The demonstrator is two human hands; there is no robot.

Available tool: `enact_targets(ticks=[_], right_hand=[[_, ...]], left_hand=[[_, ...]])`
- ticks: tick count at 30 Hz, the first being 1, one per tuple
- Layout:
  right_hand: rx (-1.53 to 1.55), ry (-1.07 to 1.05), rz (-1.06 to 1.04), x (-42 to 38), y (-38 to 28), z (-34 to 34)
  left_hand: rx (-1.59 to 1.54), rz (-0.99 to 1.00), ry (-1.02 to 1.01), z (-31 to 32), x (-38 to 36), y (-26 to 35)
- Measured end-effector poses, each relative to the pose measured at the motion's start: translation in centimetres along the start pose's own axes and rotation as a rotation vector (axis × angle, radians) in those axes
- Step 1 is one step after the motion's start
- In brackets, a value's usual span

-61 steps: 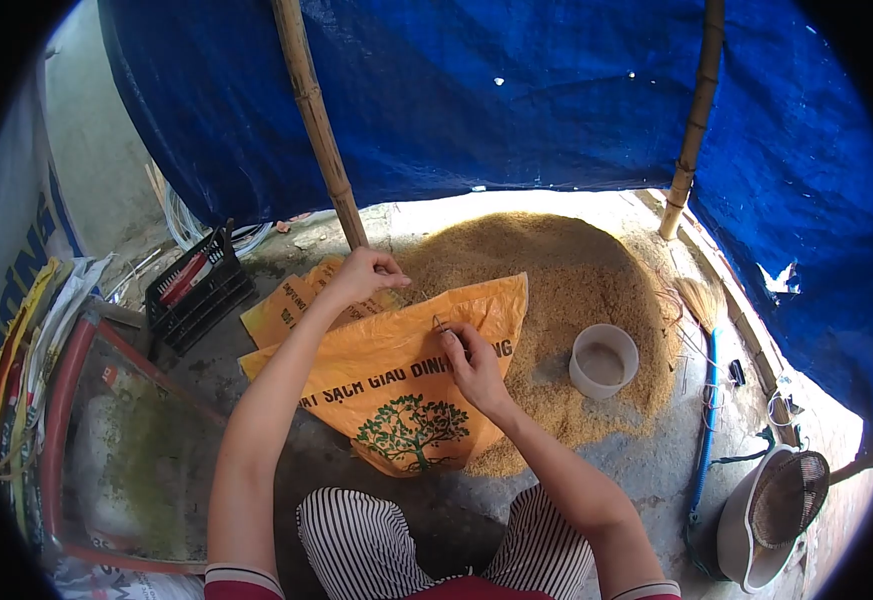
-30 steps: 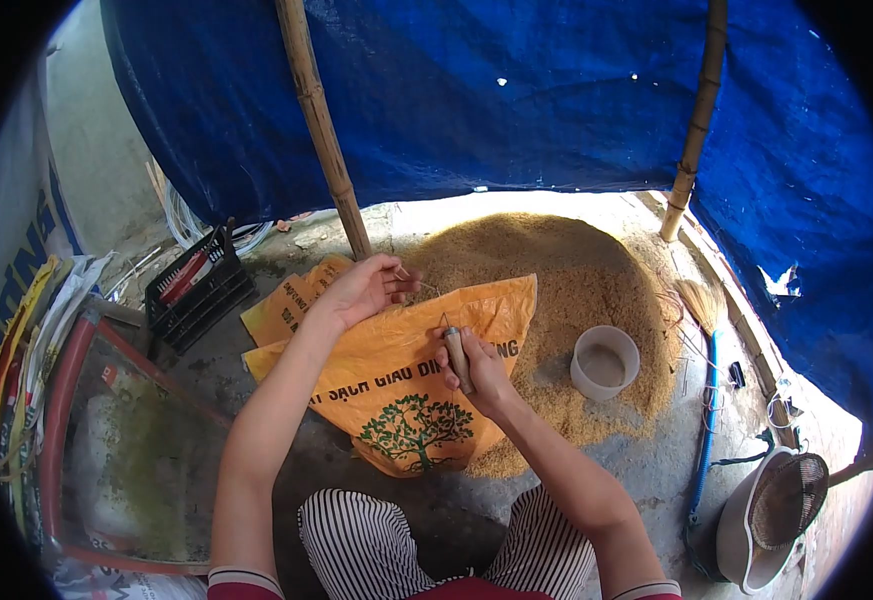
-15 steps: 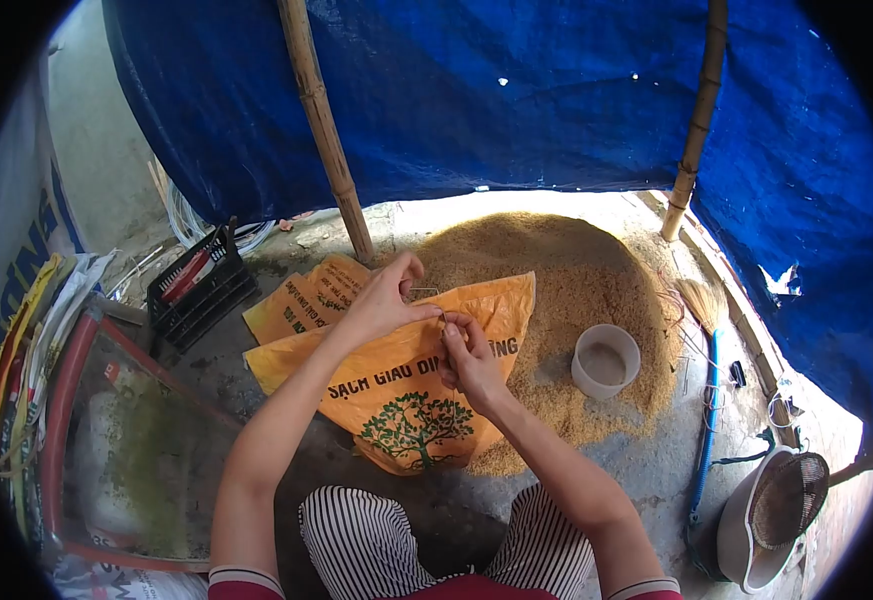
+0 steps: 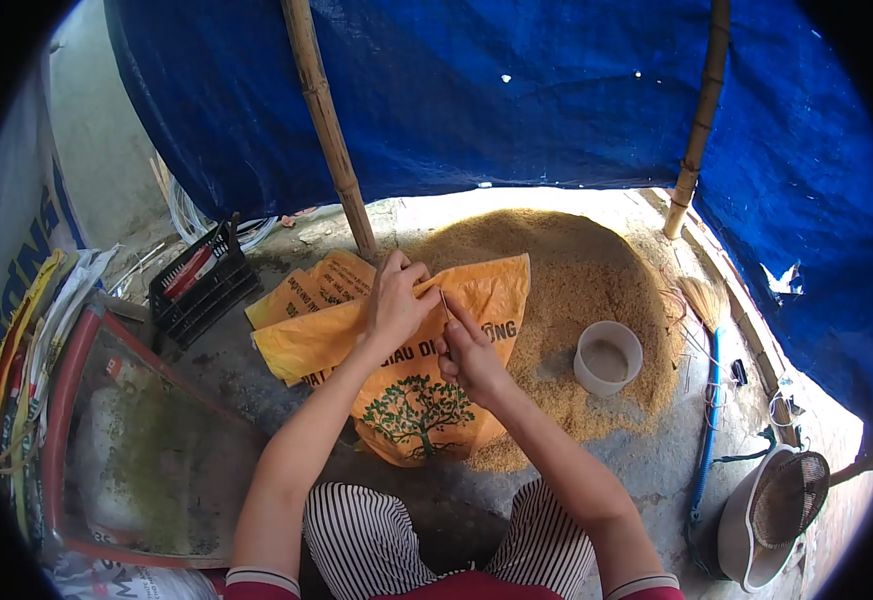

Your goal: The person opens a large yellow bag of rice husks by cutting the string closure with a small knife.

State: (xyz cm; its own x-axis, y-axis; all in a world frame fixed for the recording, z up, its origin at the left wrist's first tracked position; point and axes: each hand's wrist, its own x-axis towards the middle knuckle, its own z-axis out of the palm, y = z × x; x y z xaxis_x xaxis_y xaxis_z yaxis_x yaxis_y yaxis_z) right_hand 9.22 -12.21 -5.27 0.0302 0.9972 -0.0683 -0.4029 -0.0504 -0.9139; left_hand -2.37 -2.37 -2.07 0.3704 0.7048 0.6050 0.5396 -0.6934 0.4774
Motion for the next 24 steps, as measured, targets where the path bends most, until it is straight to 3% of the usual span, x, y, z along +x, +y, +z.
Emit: enact_targets(ticks=[2,6,8,9,15,17,18,20,24], right_hand=[[0.804,-0.176,0.303,0.0,-1.1,-0.9],[0.821,-0.26,0.281,1.2,0.8,-2.5],[-0.741,0.063,-0.555,2.3,2.8,-3.1],[-0.739,0.065,-0.554,2.2,2.5,-2.9],[0.054,0.024,0.054,0.5,-1.3,-1.2],[0.315,0.006,0.256,0.4,-1.9,-0.8],[0.312,0.006,0.257,0.6,-1.5,-1.2],[1.125,-0.298,0.385,1.3,-0.3,-2.5],[1.126,-0.311,0.397,0.7,-0.8,-2.3]], left_hand=[[-0.024,-0.042,0.082,1.1,0.1,-0.5],[-0.133,-0.087,0.054,1.8,0.2,-0.6],[-0.125,-0.09,0.037,1.8,0.2,-0.7],[-0.124,-0.089,0.034,1.9,0.2,-0.6],[-0.206,-0.136,0.037,2.5,0.0,-1.2],[-0.334,-0.292,-0.022,2.7,-0.1,-1.5],[-0.336,-0.293,-0.02,2.8,-0.2,-1.7],[-0.339,-0.283,-0.013,2.9,0.0,-1.9],[-0.475,-0.221,-0.024,1.5,0.4,-1.7]])
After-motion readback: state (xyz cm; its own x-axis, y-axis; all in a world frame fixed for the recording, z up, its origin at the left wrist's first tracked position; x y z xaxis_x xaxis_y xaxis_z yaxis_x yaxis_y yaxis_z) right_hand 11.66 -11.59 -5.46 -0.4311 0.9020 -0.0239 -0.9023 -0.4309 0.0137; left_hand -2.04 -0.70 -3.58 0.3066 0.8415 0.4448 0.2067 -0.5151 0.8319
